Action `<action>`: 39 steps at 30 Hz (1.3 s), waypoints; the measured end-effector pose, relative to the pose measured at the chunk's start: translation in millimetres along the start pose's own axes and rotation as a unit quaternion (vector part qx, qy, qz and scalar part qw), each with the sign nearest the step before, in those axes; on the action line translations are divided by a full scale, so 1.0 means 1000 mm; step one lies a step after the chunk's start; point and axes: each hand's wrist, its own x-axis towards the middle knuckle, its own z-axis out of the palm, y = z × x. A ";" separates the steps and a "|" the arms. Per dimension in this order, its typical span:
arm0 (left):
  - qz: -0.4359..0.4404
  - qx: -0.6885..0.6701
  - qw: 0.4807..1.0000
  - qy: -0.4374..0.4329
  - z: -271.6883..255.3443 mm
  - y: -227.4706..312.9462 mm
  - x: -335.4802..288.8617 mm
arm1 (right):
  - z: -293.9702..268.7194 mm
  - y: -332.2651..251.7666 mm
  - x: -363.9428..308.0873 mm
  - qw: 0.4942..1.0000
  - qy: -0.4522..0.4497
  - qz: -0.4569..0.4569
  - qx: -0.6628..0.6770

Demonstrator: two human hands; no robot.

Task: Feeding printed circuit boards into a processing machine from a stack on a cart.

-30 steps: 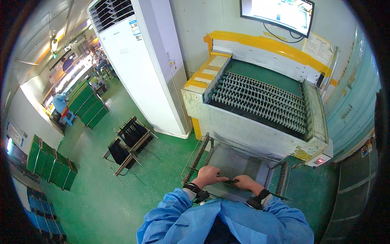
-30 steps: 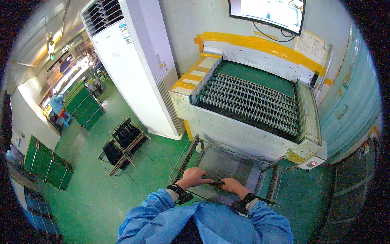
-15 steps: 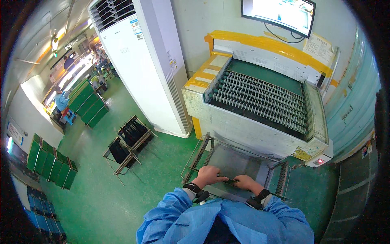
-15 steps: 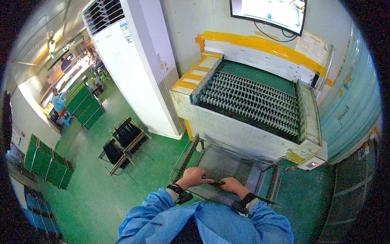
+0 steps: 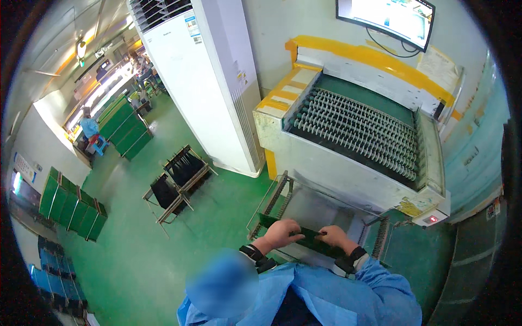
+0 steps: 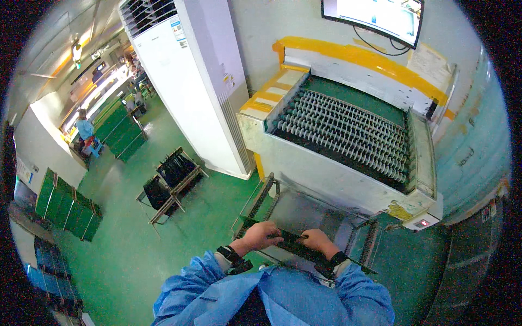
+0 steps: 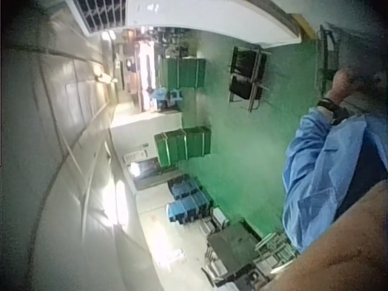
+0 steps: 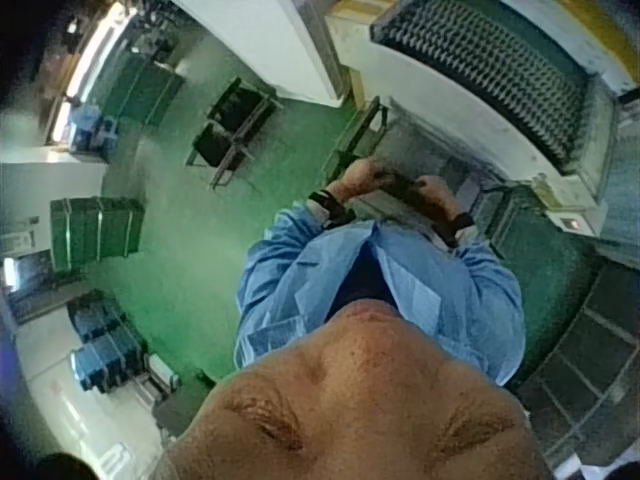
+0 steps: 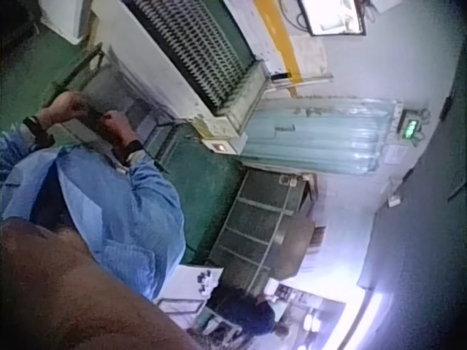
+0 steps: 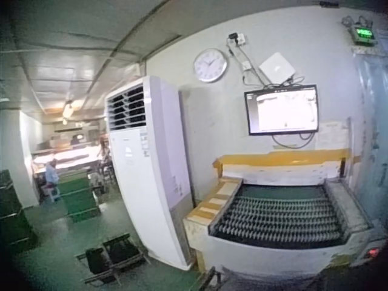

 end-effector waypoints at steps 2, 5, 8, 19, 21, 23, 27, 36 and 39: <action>0.009 0.014 0.999 -0.044 0.007 -0.002 -0.005 | -0.003 -0.005 -0.003 1.000 -0.002 0.006 0.007; -0.029 0.109 0.986 -0.127 0.012 0.001 -0.011 | -0.006 -0.011 -0.006 0.999 -0.006 0.031 -0.010; -0.031 0.149 0.974 -0.169 0.024 -0.009 -0.011 | -0.008 -0.015 -0.006 0.999 -0.022 0.040 -0.020; -0.062 0.198 0.955 -0.212 0.034 -0.012 -0.002 | 0.012 -0.022 -0.021 0.994 -0.017 -0.020 -0.105; -0.065 0.199 0.954 -0.216 0.029 -0.005 0.000 | 0.016 -0.026 -0.025 0.991 -0.019 -0.024 -0.130; -0.085 0.205 0.948 -0.228 0.027 -0.003 0.000 | 0.020 -0.031 -0.025 0.983 -0.018 -0.029 -0.181; -0.087 0.211 0.947 -0.226 0.034 -0.011 -0.002 | -0.003 -0.051 -0.036 0.981 0.018 -0.082 -0.172; -0.067 0.212 0.947 -0.231 0.052 -0.032 -0.002 | -0.083 -0.111 -0.082 0.971 0.061 -0.131 -0.188; -0.069 0.216 0.946 -0.230 0.045 -0.025 0.002 | -0.093 -0.118 -0.086 0.968 0.076 -0.151 -0.183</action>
